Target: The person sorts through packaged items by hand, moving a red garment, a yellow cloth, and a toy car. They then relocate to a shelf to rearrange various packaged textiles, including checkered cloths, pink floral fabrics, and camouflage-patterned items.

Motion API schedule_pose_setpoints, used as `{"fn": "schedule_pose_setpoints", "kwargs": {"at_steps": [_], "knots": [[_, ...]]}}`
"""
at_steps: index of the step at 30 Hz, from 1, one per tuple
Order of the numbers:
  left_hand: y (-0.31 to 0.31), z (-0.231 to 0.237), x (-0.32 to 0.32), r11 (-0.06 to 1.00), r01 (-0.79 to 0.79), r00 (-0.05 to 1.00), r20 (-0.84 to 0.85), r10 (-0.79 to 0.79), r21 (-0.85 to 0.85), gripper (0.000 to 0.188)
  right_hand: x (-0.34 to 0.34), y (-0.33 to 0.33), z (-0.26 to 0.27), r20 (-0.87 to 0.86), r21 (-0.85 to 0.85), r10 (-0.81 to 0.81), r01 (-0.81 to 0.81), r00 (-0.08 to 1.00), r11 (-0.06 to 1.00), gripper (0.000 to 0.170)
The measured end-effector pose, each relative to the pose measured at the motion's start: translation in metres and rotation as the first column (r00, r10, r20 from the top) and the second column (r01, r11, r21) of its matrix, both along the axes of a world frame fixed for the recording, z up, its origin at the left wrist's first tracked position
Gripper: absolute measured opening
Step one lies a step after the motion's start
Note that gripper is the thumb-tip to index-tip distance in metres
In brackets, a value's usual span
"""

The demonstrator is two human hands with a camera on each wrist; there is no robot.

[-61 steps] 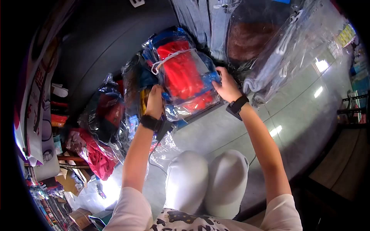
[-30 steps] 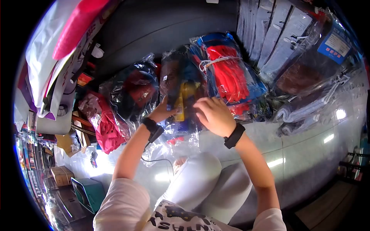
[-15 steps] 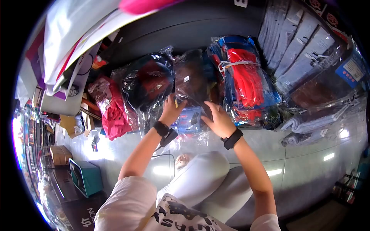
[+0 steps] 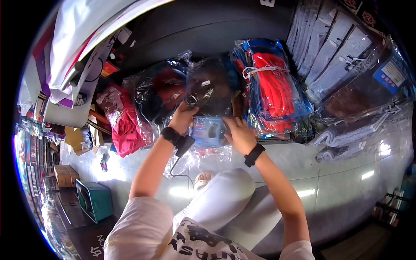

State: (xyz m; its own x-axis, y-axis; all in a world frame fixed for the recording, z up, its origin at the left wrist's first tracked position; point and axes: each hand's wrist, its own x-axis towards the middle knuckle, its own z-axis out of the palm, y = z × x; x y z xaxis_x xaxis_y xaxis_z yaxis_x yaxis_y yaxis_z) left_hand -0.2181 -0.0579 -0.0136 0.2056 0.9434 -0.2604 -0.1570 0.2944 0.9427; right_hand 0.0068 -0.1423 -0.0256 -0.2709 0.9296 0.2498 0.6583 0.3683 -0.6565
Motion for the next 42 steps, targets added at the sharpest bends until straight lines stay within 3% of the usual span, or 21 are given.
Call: {"fn": "schedule_pose_setpoints", "kwargs": {"at_steps": [1,4,8,12,14,19,21,23,24,25,26,28,29,31,32,33,34,35,38,40,42], "knots": [[0.0,0.002,-0.004,0.998,0.011,0.994,0.111,-0.017,0.058,0.04,0.0,-0.001,0.001,-0.018,-0.007,0.007,-0.007,1.0,1.0,0.053],[-0.005,0.022,-0.023,0.947,-0.07,0.994,-0.059,0.093,0.315,0.041,0.001,-0.003,0.0,-0.082,0.021,0.031,-0.029,0.996,0.999,0.051],[-0.01,0.053,-0.073,0.907,-0.149,0.98,-0.06,0.188,0.393,0.043,0.006,-0.004,0.0,-0.125,0.011,0.062,-0.061,0.99,0.998,0.05],[-0.009,0.082,-0.15,0.791,-0.412,0.873,-0.053,0.485,0.453,0.044,0.008,-0.003,0.0,-0.133,0.036,0.072,-0.068,0.989,0.997,0.049],[-0.01,0.119,-0.174,0.793,-0.3,0.894,-0.134,0.428,0.53,0.045,0.008,-0.003,0.002,-0.121,0.027,0.066,-0.063,0.99,0.998,0.047],[0.025,0.089,-0.364,0.819,-0.371,0.689,-0.462,0.559,0.438,0.044,0.003,-0.003,-0.007,-0.118,-0.032,0.006,-0.009,0.993,0.999,0.048],[0.035,0.045,-0.431,0.829,-0.448,0.367,-0.777,0.511,0.333,0.048,0.0,-0.008,-0.007,-0.083,-0.032,-0.033,0.031,0.996,0.999,0.05],[0.043,-0.002,-0.472,0.856,-0.46,-0.375,-0.926,0.053,0.235,0.054,-0.005,-0.011,-0.01,-0.049,-0.012,-0.049,0.049,0.998,0.999,0.052],[0.053,-0.028,-0.491,0.849,-0.474,-0.568,-0.817,-0.094,0.232,0.057,-0.009,-0.011,-0.016,-0.035,0.008,-0.047,0.047,0.998,0.999,0.054],[0.031,0.01,-0.384,0.759,-0.445,-0.502,-0.834,0.228,0.475,0.062,-0.012,-0.011,-0.018,-0.02,0.029,-0.045,0.046,0.999,0.999,0.055],[0.025,0.021,-0.333,0.768,-0.369,-0.457,-0.822,0.34,0.523,0.062,-0.017,-0.011,-0.017,0.038,0.015,-0.068,0.067,0.997,0.998,0.058],[0.028,0.008,-0.283,0.772,0.027,-0.306,-0.73,0.611,0.635,0.051,-0.028,-0.011,-0.014,0.153,-0.011,-0.105,0.108,0.983,0.994,0.063],[0.023,0.013,-0.238,0.698,0.281,-0.037,-0.72,0.693,0.659,0.036,-0.033,-0.008,-0.017,0.16,0.009,-0.15,0.151,0.976,0.989,0.072],[0.008,0.02,-0.148,0.895,0.078,0.541,-0.772,0.332,0.44,0.02,-0.042,0.003,-0.015,0.183,-0.112,-0.242,0.265,0.953,0.958,0.077],[0.001,0.019,-0.117,0.91,0.23,0.51,-0.839,0.189,0.345,0.017,-0.046,0.011,-0.014,0.199,-0.17,-0.286,0.321,0.937,0.932,0.079],[0.022,-0.02,-0.129,0.279,0.862,0.31,-0.875,0.372,0.424,0.016,-0.048,0.022,-0.02,0.178,-0.344,-0.293,0.339,0.939,0.876,0.082],[0.011,-0.03,-0.104,0.643,0.713,0.401,-0.915,-0.048,0.278,0.024,-0.05,0.028,-0.017,0.214,-0.386,-0.293,0.356,0.932,0.851,0.082],[0.0,-0.039,-0.079,0.906,0.422,0.595,-0.766,-0.241,0.043,0.034,-0.053,0.032,-0.013,0.25,-0.424,-0.292,0.376,0.923,0.824,0.081],[0.003,-0.087,-0.056,0.906,0.422,0.526,-0.821,-0.223,0.024,0.052,-0.063,0.038,-0.02,0.298,-0.341,-0.334,0.426,0.894,0.838,0.078],[0.002,-0.072,-0.04,0.965,0.263,0.444,-0.885,-0.142,-0.023,0.062,-0.06,0.035,-0.023,0.252,-0.281,-0.347,0.411,0.903,0.867,0.073],[0.001,-0.051,-0.034,0.965,0.214,0.585,-0.772,-0.249,-0.15,0.063,-0.054,0.028,-0.02,0.128,-0.223,-0.336,0.358,0.933,0.907,0.069]]}}
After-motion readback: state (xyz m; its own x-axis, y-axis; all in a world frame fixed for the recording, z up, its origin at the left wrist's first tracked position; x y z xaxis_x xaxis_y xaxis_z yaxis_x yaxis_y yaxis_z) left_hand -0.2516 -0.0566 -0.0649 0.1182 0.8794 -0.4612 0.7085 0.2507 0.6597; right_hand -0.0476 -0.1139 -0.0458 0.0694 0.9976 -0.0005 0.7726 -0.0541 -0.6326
